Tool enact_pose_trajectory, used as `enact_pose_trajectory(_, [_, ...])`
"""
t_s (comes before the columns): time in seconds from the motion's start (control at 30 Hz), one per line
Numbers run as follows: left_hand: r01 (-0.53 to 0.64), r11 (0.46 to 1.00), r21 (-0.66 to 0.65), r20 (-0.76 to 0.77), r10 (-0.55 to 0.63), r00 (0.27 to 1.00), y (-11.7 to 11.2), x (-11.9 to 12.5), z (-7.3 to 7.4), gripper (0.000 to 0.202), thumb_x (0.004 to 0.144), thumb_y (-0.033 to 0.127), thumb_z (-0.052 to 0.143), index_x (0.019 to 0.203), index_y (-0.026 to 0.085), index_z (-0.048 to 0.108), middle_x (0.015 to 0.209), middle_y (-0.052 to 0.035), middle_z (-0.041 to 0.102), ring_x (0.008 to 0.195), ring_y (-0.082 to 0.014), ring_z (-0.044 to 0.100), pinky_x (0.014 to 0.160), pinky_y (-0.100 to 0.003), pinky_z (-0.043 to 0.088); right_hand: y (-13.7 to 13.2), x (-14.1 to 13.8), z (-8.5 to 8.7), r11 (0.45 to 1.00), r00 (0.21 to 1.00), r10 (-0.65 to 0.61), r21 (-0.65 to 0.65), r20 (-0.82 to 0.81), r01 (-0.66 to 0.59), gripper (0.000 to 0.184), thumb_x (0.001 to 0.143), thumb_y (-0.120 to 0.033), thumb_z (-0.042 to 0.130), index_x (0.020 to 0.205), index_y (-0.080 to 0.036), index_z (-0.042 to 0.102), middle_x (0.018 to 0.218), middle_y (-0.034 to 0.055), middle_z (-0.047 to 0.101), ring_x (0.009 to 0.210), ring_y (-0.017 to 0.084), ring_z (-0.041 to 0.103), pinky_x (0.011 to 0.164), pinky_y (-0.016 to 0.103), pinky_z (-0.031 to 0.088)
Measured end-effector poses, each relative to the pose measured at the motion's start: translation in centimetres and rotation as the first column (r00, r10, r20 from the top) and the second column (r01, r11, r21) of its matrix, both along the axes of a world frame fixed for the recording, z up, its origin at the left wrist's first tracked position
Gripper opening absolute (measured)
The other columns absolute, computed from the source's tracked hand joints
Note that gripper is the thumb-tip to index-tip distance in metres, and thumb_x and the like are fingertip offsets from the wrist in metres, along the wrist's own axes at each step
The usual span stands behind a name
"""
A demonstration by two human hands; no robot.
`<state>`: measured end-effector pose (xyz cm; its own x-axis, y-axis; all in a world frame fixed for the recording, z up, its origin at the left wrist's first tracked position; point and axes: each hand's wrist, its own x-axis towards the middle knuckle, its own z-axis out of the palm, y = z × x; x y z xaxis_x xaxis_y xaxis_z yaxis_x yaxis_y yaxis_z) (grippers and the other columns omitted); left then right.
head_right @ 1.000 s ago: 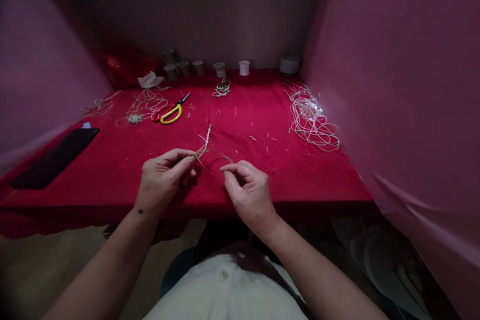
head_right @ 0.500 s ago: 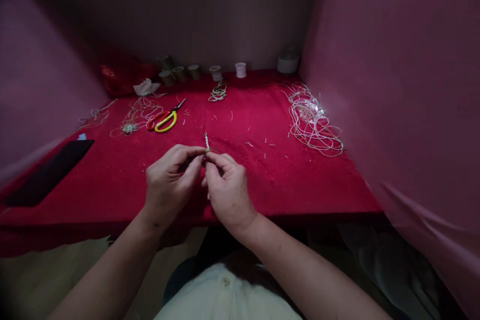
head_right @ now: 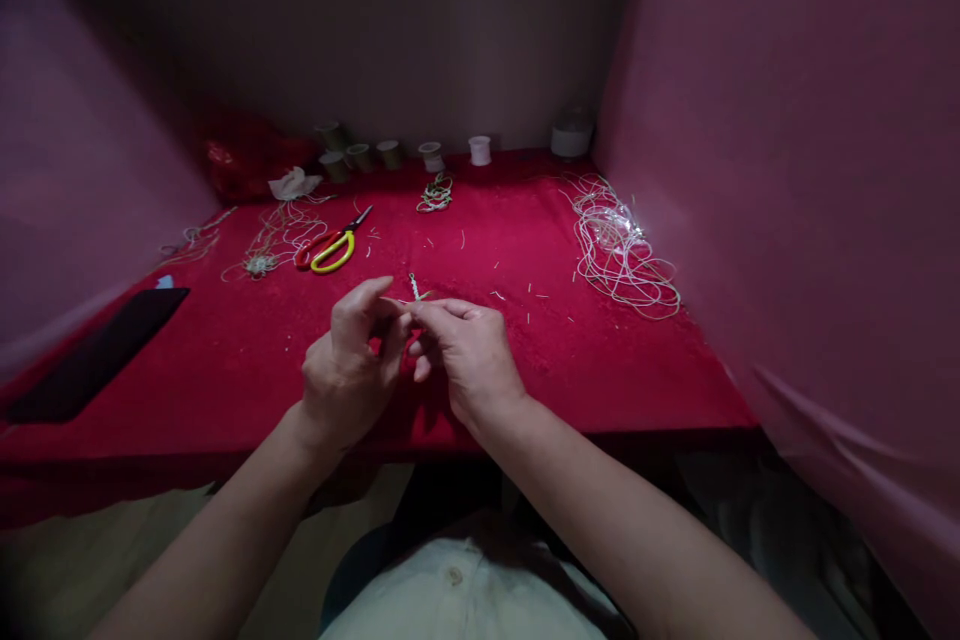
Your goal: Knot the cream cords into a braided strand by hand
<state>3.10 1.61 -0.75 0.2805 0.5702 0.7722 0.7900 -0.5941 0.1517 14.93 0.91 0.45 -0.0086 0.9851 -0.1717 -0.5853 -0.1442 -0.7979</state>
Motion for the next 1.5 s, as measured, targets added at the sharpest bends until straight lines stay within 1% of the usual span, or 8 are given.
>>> enact_pose_trajectory(0.33, [0.183,0.983,-0.018,-0.028,-0.184,0.983,-0.4,-0.8,0.5,0.040,0.086,0.009,0.053,0.125,0.015,0.048,0.111,-0.0094,0.068,0.095,-0.0155,0.068,0.085,-0.021,0.051,1.3,-0.2,-0.6,0.992,0.993,-0.081,0.103,0.082,0.072,0.011,0.067,-0.024,0.069,0.070,-0.015,0.064,0.056,-0.0021,0.059,0.041,0.008,0.051,0.034,0.019,0.038])
enact_pose_trajectory(0.47, [0.215,0.942,-0.256,0.201,-0.166,0.965,-0.5,-2.0,2.5,0.019,0.086,0.015,0.055,0.105,0.016,0.060,0.094,-0.0048,0.071,0.079,-0.0131,0.069,0.076,-0.022,0.053,2.2,0.2,0.3,0.991,0.982,-0.066,0.127,0.179,0.044,0.011,0.067,-0.023,0.067,0.068,-0.016,0.059,0.055,-0.0025,0.057,0.041,0.009,0.050,0.032,0.019,0.036])
enact_pose_trajectory(0.6, [0.300,0.797,-0.523,0.469,-0.024,0.883,0.7,-3.0,4.9,0.014,0.086,0.026,0.057,0.093,0.016,0.064,0.070,-0.0005,0.067,0.059,-0.0103,0.063,0.055,-0.020,0.050,3.8,0.7,1.3,0.937,0.868,-0.161,0.350,0.470,-0.016,0.004,0.072,-0.019,0.059,0.069,-0.016,0.059,0.062,-0.0004,0.060,0.044,0.008,0.049,0.039,0.021,0.038])
enact_pose_trajectory(0.7, [0.416,0.648,-0.638,0.549,0.003,0.836,2.5,-3.5,6.4,0.020,0.079,0.031,0.065,0.090,0.014,0.065,0.064,0.0007,0.064,0.051,-0.0088,0.058,0.045,-0.018,0.044,5.4,0.5,2.1,0.790,0.661,-0.363,0.593,0.657,-0.154,0.007,0.071,-0.011,0.056,0.068,-0.016,0.061,0.078,0.0035,0.065,0.063,0.010,0.057,0.054,0.021,0.044])
enact_pose_trajectory(0.83, [0.495,0.528,-0.690,0.591,0.017,0.806,5.1,-4.1,7.3,0.020,0.077,0.031,0.067,0.083,0.013,0.064,0.051,0.0039,0.056,0.038,-0.0057,0.045,0.036,-0.017,0.034,6.8,-0.4,3.7,0.790,0.550,-0.195,0.462,0.812,-0.403,0.013,0.071,-0.006,0.050,0.065,-0.015,0.057,0.051,-0.0022,0.056,0.044,0.008,0.051,0.041,0.018,0.038])
enact_pose_trajectory(1.0, [0.686,0.425,-0.591,0.788,0.122,0.603,7.1,-4.9,6.4,0.012,0.074,0.023,0.068,0.072,0.012,0.062,0.051,0.0019,0.056,0.039,-0.0056,0.045,0.034,-0.016,0.031,7.8,-1.5,4.0,0.846,0.728,0.275,0.201,0.628,-0.493,0.006,0.073,-0.014,0.052,0.069,-0.018,0.049,0.044,-0.0054,0.056,0.027,0.008,0.045,0.026,0.016,0.031])
enact_pose_trajectory(1.2, [0.903,0.279,-0.328,0.892,0.406,0.199,8.8,-5.0,5.3,0.009,0.070,0.006,0.065,0.071,0.012,0.059,0.055,0.0043,0.052,0.037,-0.0023,0.044,0.033,-0.014,0.034,8.6,-1.9,2.2,0.873,0.836,0.344,0.182,0.428,-0.452,0.017,0.074,-0.027,0.063,0.072,-0.018,0.048,0.052,-0.0063,0.058,0.030,0.007,0.047,0.023,0.015,0.030])
enact_pose_trajectory(1.5, [0.905,0.334,-0.263,0.899,0.425,0.104,10.2,-5.6,3.5,0.009,0.075,0.004,0.062,0.082,0.009,0.062,0.058,0.0045,0.053,0.036,-0.0008,0.042,0.033,-0.013,0.035,8.5,-1.7,0.3,0.912,0.836,0.298,0.121,0.460,-0.392,0.019,0.077,-0.032,0.062,0.071,-0.017,0.054,0.049,-0.0055,0.055,0.028,0.006,0.042,0.022,0.015,0.025])
